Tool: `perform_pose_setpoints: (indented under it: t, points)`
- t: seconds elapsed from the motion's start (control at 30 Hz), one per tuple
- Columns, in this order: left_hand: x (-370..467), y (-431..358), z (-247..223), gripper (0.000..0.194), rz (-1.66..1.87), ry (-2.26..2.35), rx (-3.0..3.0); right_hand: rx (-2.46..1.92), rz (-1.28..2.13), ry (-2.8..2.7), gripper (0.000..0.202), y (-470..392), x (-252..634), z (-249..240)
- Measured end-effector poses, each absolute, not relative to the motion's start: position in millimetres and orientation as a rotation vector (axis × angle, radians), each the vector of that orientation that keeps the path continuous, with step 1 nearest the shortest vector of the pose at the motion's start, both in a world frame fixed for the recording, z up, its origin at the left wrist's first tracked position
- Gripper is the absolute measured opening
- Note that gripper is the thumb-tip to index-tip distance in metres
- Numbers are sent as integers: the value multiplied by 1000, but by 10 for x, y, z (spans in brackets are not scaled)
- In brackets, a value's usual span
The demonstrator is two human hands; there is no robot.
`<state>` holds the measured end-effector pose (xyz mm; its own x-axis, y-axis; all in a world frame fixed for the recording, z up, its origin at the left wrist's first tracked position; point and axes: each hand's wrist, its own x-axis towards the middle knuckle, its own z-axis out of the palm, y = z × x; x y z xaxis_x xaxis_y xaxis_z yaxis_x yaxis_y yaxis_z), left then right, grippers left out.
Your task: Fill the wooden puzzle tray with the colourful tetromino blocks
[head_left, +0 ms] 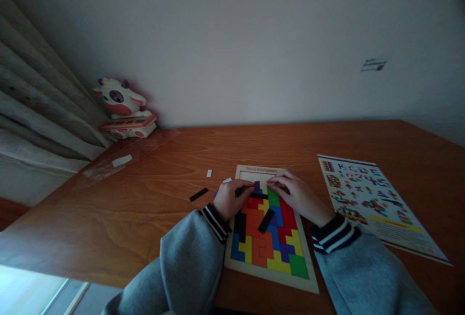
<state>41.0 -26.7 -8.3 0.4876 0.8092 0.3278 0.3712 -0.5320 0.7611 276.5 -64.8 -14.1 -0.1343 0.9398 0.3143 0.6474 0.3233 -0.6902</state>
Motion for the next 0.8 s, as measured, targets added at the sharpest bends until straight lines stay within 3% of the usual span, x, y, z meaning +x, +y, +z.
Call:
perform_pose_setpoints:
  t: [0.5, 0.8]
  points:
    - [391, -272, -29, 14, 1058, 789, 2237, -1252, 619, -1758, 15, -789, 2500, 122]
    - [386, -255, -82, 18, 1114, 962, 2220, -1211, 167, -2082, 17, -730, 2659, -53]
